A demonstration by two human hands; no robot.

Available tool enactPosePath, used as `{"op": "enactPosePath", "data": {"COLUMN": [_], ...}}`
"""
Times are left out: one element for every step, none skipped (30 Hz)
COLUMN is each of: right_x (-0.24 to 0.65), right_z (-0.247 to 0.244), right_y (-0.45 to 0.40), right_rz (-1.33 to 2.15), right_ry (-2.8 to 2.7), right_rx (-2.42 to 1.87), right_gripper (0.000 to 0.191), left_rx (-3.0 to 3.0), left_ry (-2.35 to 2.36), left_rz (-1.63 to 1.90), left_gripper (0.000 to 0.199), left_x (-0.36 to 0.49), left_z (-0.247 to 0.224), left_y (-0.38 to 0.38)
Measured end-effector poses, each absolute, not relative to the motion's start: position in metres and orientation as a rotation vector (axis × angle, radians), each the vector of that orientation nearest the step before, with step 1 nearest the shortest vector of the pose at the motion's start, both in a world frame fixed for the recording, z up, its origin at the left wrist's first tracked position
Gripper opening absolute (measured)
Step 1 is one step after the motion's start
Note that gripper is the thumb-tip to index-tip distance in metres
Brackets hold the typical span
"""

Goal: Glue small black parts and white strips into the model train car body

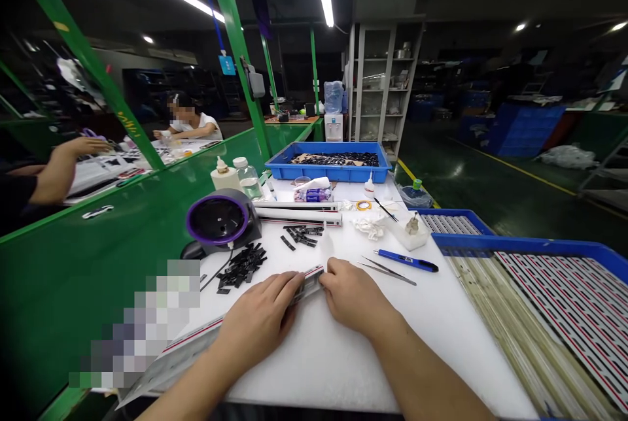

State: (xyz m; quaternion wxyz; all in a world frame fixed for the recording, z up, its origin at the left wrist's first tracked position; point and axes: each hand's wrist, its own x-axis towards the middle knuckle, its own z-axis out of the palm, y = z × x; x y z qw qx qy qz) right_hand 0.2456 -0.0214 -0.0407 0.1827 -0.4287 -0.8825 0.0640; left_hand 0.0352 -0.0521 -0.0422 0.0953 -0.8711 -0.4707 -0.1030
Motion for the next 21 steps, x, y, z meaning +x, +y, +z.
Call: {"op": "enactPosePath", "data": {"right_x": [0.245, 0.245, 0.244, 0.244, 0.245, 0.245, 0.246, 0.247, 0.247, 0.248, 0.249, 0.25, 0.251, 0.252, 0.252, 0.253, 0.254, 0.255, 0.257, 0.258, 0.26], "right_z": [-0.04, -0.039, -0.039, -0.038, -0.038, -0.038, -0.038, -0.038, -0.039, -0.039, -0.039, -0.039, -0.039, -0.039, -0.038, -0.038, -0.037, -0.036, -0.035, -0.034, -0.034], "right_y": [-0.022, -0.023, -0.024, -0.024, -0.025, -0.025, -0.025, -0.025, -0.024, -0.024, -0.024, -0.024, -0.025, -0.025, -0.026, -0.026, -0.025, -0.024, -0.022, -0.02, -0.016], "right_rz": [0.152, 0.131, 0.119, 0.114, 0.117, 0.125, 0.136, 0.152, 0.17, 0.19, 0.214, 0.24, 0.267, 0.294, 0.322, 0.352, 0.384, 0.413, 0.437, 0.452, 0.457], "right_ry": [-2.508, -2.518, -2.523, -2.523, -2.521, -2.516, -2.51, -2.503, -2.498, -2.491, -2.483, -2.472, -2.46, -2.446, -2.427, -2.402, -2.362, -2.301, -2.219, -2.117, -2.007], "right_rx": [-1.223, -1.24, -1.256, -1.271, -1.281, -1.286, -1.285, -1.276, -1.265, -1.254, -1.244, -1.234, -1.223, -1.206, -1.179, -1.143, -1.103, -1.066, -1.04, -1.033, -1.045], "right_gripper": [0.017, 0.017, 0.017, 0.017, 0.017, 0.017, 0.016, 0.016, 0.015, 0.015, 0.015, 0.015, 0.015, 0.015, 0.016, 0.019, 0.022, 0.024, 0.026, 0.026, 0.026], "left_rx": [-2.579, -2.577, -2.574, -2.571, -2.568, -2.564, -2.561, -2.557, -2.554, -2.552, -2.549, -2.547, -2.546, -2.548, -2.552, -2.559, -2.57, -2.584, -2.598, -2.609, -2.612], "left_ry": [-1.389, -1.385, -1.381, -1.377, -1.374, -1.372, -1.371, -1.37, -1.37, -1.369, -1.367, -1.363, -1.361, -1.359, -1.359, -1.358, -1.357, -1.349, -1.335, -1.315, -1.293], "left_rz": [-0.311, -0.316, -0.321, -0.323, -0.322, -0.319, -0.315, -0.31, -0.306, -0.303, -0.301, -0.3, -0.301, -0.302, -0.301, -0.293, -0.273, -0.238, -0.191, -0.139, -0.093], "left_gripper": [0.046, 0.047, 0.048, 0.049, 0.049, 0.048, 0.048, 0.048, 0.048, 0.048, 0.048, 0.048, 0.049, 0.048, 0.046, 0.042, 0.037, 0.032, 0.028, 0.026, 0.027], "left_x": [0.035, 0.035, 0.034, 0.034, 0.034, 0.033, 0.033, 0.033, 0.033, 0.033, 0.033, 0.033, 0.033, 0.033, 0.032, 0.032, 0.031, 0.031, 0.031, 0.032, 0.034], "left_z": [-0.042, -0.042, -0.042, -0.042, -0.042, -0.042, -0.042, -0.043, -0.043, -0.044, -0.044, -0.044, -0.044, -0.044, -0.043, -0.041, -0.039, -0.036, -0.033, -0.03, -0.028], "left_y": [-0.052, -0.052, -0.052, -0.051, -0.051, -0.051, -0.051, -0.051, -0.051, -0.051, -0.051, -0.051, -0.051, -0.051, -0.05, -0.05, -0.049, -0.049, -0.049, -0.049, -0.048]}}
